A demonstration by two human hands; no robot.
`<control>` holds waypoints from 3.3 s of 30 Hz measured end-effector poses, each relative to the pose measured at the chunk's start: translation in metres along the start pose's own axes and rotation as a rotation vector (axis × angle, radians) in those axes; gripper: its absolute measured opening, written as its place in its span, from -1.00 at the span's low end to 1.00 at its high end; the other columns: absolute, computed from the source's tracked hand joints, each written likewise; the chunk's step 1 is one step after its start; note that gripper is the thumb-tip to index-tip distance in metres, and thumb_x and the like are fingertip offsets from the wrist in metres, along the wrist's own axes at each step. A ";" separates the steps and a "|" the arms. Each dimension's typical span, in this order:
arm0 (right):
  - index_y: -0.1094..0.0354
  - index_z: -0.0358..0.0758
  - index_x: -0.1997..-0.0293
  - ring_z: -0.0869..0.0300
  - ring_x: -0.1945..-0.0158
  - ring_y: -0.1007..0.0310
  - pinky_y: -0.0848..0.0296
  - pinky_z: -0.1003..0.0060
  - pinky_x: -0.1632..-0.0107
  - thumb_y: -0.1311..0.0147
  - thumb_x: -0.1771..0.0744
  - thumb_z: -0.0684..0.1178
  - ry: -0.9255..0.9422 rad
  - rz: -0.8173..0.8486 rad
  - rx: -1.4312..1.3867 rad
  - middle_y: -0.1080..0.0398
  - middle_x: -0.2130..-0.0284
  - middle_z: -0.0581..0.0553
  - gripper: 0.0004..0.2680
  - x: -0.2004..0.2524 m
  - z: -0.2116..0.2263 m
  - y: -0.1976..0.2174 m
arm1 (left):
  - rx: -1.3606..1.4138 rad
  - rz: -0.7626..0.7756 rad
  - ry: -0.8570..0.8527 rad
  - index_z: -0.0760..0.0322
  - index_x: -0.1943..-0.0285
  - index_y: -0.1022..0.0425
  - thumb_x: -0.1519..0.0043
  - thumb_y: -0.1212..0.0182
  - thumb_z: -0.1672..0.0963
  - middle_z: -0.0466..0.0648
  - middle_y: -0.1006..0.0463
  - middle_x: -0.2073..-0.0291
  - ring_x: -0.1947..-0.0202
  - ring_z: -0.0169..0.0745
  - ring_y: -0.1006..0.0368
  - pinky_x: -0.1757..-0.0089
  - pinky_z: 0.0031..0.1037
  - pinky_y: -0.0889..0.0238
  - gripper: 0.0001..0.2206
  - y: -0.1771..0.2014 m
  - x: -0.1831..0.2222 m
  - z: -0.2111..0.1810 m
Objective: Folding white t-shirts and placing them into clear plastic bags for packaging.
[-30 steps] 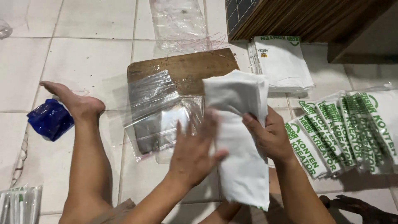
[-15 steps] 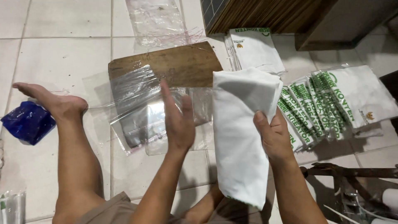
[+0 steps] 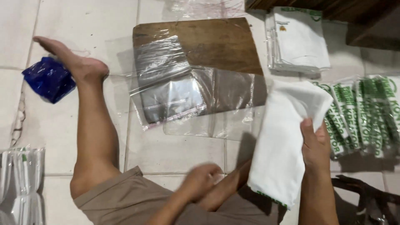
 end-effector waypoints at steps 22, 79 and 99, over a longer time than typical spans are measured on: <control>-0.15 -0.26 -0.41 0.06 -0.20 -0.37 -0.36 0.17 -0.23 0.11 -0.37 0.02 -0.311 -0.026 0.064 -0.36 -0.16 -0.16 -0.59 -0.023 -0.029 -0.080 | -0.498 -0.414 -0.051 0.14 0.25 -0.55 -0.36 0.00 0.05 -0.09 -0.48 0.14 0.01 -0.05 -0.32 -0.05 -0.17 -0.10 -0.77 0.226 -0.042 0.096; -0.14 -0.32 -0.42 0.05 -0.22 -0.34 -0.28 -0.07 -0.31 0.06 -0.42 -0.07 -0.304 0.448 -0.151 -0.41 -0.14 -0.33 -0.63 0.020 -0.111 -0.225 | -1.085 -0.748 -0.272 0.27 -0.40 -0.27 -0.16 -0.35 0.03 0.09 -0.41 -0.15 0.21 0.02 -0.53 0.23 -0.28 -0.42 -0.38 0.198 -0.049 0.129; -0.33 -0.22 -0.27 -0.11 0.06 -0.59 -0.53 -0.14 -0.08 -0.15 -0.37 -0.11 -0.896 0.482 -0.617 -0.53 0.06 -0.39 -0.70 -0.021 -0.302 -0.203 | -0.628 -0.285 -0.348 -0.16 -0.44 -0.28 -0.15 0.09 -0.13 0.03 -0.17 -0.49 -0.48 0.48 0.13 -0.31 0.27 0.27 -0.40 0.137 -0.024 0.051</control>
Point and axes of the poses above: each hand's wrist, its own x-axis away from the middle knuckle, its own y-axis out of the back of the hand, z = x × y, the point moved 2 cm from there along -x, towards the middle knuckle
